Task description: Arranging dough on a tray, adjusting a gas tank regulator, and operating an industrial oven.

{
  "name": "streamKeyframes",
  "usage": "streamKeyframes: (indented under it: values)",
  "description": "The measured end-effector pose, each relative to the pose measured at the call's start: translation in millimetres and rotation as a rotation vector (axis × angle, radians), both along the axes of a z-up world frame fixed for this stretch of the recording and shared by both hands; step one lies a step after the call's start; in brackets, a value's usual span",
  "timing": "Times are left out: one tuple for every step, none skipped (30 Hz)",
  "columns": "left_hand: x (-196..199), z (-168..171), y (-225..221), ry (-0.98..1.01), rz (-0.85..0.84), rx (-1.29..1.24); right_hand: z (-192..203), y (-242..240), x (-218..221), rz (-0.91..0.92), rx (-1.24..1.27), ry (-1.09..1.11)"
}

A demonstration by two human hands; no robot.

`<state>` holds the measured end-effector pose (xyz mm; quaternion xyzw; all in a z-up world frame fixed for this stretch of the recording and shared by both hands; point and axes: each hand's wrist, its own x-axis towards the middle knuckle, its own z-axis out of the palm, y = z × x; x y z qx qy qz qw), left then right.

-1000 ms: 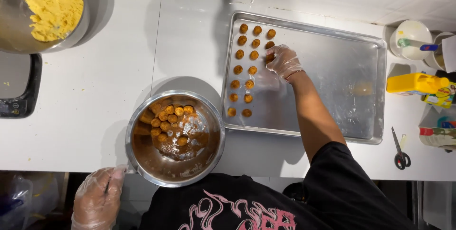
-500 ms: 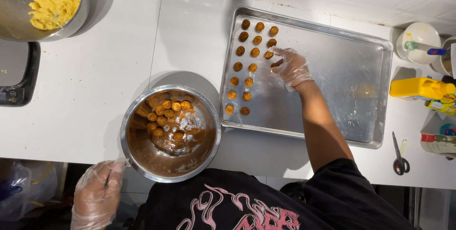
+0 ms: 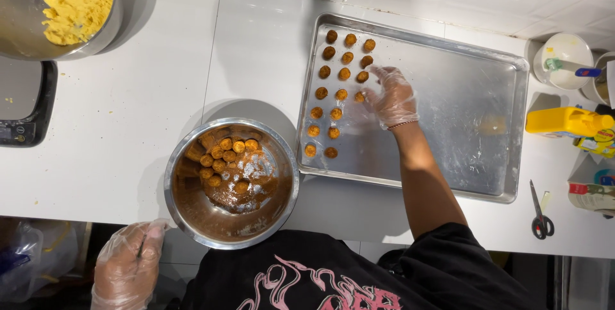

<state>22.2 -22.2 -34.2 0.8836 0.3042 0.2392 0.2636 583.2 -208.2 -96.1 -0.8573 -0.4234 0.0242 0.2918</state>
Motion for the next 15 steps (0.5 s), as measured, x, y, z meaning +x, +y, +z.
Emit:
streamKeyframes:
  values:
    - [-4.0,-5.9,2.0,-0.004,0.005,0.001,14.8,10.5,1.6,0.005,0.001,-0.004]
    - [-9.4,-11.2,2.6,-0.005,-0.012,0.004,28.5,17.8,0.9,-0.183,-0.058,0.279]
    - [-14.6,-16.6,3.0,-0.006,-0.028,0.007,42.0,25.0,0.4,-0.367,-0.12,0.563]
    - [-13.3,-15.6,2.3,-0.007,-0.028,0.007,21.6,17.7,11.0,-0.367,-0.12,0.562]
    - [-11.7,-14.4,1.6,-0.019,-0.039,-0.008,1.4,10.3,22.0,-0.075,-0.206,0.248]
    - [-9.5,-13.3,1.7,-0.032,-0.05,-0.021,-18.4,4.4,33.8,0.219,-0.286,-0.068]
    - [-5.9,-11.8,1.2,-0.034,-0.049,-0.018,-19.7,6.9,35.4,0.219,-0.284,-0.071]
    - [-4.1,-9.5,-0.8,-0.03,-0.031,0.009,-21.8,8.6,35.3,0.18,-0.406,-0.044]
    - [-2.2,-7.3,-2.8,-0.025,-0.014,0.037,-24.2,10.3,35.2,0.141,-0.529,-0.018]
    - [-1.6,-5.8,-3.3,-0.025,-0.013,0.035,-21.4,10.1,32.9,0.142,-0.53,-0.018]
    - [-1.0,-4.2,-3.7,-0.008,-0.013,0.021,-18.7,9.9,30.7,0.14,-0.513,0.003]
    - [-0.3,-2.8,-4.0,0.008,-0.012,0.008,-15.8,10.8,28.9,0.14,-0.496,0.022]
    - [1.2,-0.6,-5.0,0.008,-0.01,0.008,-23.9,7.2,31.7,0.143,-0.496,0.021]
    - [1.8,2.2,-6.3,0.02,-0.006,-0.023,-32.5,3.2,33.5,0.168,-0.434,-0.046]
    - [2.4,4.9,-7.6,0.032,-0.002,-0.053,-41.1,-0.9,35.3,0.193,-0.372,-0.113]
